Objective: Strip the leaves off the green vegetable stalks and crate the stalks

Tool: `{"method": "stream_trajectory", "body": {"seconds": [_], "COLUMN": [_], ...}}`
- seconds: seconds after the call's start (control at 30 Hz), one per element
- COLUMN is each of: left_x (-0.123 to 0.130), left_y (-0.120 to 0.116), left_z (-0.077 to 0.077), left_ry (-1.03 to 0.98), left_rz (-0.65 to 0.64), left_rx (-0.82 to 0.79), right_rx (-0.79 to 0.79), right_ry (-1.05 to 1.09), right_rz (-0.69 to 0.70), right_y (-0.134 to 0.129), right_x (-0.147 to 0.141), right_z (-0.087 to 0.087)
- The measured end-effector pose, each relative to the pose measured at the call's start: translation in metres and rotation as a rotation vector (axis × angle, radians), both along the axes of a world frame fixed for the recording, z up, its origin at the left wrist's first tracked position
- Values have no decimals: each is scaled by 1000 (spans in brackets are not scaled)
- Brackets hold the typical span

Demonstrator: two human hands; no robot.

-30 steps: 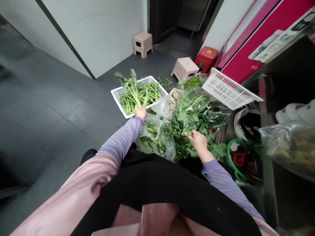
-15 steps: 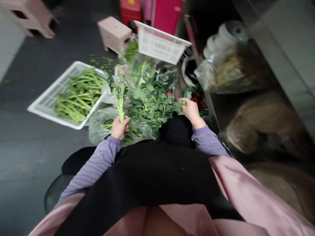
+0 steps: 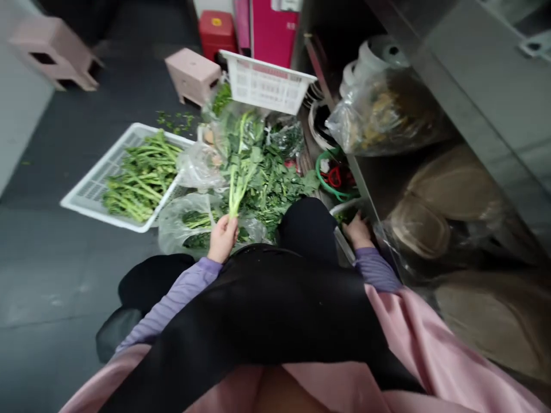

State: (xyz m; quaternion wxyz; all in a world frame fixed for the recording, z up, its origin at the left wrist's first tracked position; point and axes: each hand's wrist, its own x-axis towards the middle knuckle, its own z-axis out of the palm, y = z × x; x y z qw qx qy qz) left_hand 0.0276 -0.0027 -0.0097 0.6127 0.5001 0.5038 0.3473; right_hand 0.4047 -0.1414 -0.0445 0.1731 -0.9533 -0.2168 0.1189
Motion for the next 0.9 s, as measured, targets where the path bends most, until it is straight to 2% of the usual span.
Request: {"method": "stream_trajectory", "body": {"seconds": [0.07, 0.13, 0.2, 0.23, 0.27, 0.3, 0.37, 0.47, 0.53, 0.6, 0.7, 0.73, 0.77, 0.8, 0.83, 0.9], "left_x": [-3, -6, -9, -9, -10, -10, -11, -12, -12, -13, -21, -26, -31, -37, -42, -50], "left_y": [2, 4, 5, 5, 4, 4, 1, -3, -3, 2, 17, 23, 29, 35, 39, 44], "left_z": [-2, -2, -1, -1, -1, 0, 1, 4, 7, 11, 14, 14, 14, 14, 14, 16], "left_ry": [74, 133, 162, 165, 160, 145, 74, -153, -330, -463, -555, -575, -606, -648, -701, -814], "left_rz": [62, 114, 123, 116, 116, 122, 159, 176, 160, 167, 303, 353, 378, 361, 301, 119], "left_rx": [117, 251, 343, 367, 381, 388, 358, 121, -83, -219, -336, -381, -430, -479, -518, -534], "right_rx": [38, 286, 604, 672, 676, 670, 717, 866, 928, 976, 952, 918, 884, 856, 822, 735], "right_ry": [-6, 65, 327, 515, 695, 833, 940, 836, 676, 468, 264, 263, 296, 357, 445, 686], "right_rz": [176, 363, 478, 517, 571, 612, 583, 447, 498, 755, 1343, 1471, 1518, 1468, 1343, 969], "right_y": [34, 72, 110, 127, 144, 159, 183, 198, 199, 192, 173, 167, 163, 161, 161, 170], "right_x": [-23, -63, -115, -142, -167, -191, -227, -259, -269, -275, -283, -285, -287, -288, -287, -279], "right_z": [27, 59, 85, 93, 98, 100, 95, 78, 68, 60, 54, 53, 53, 52, 52, 53]}}
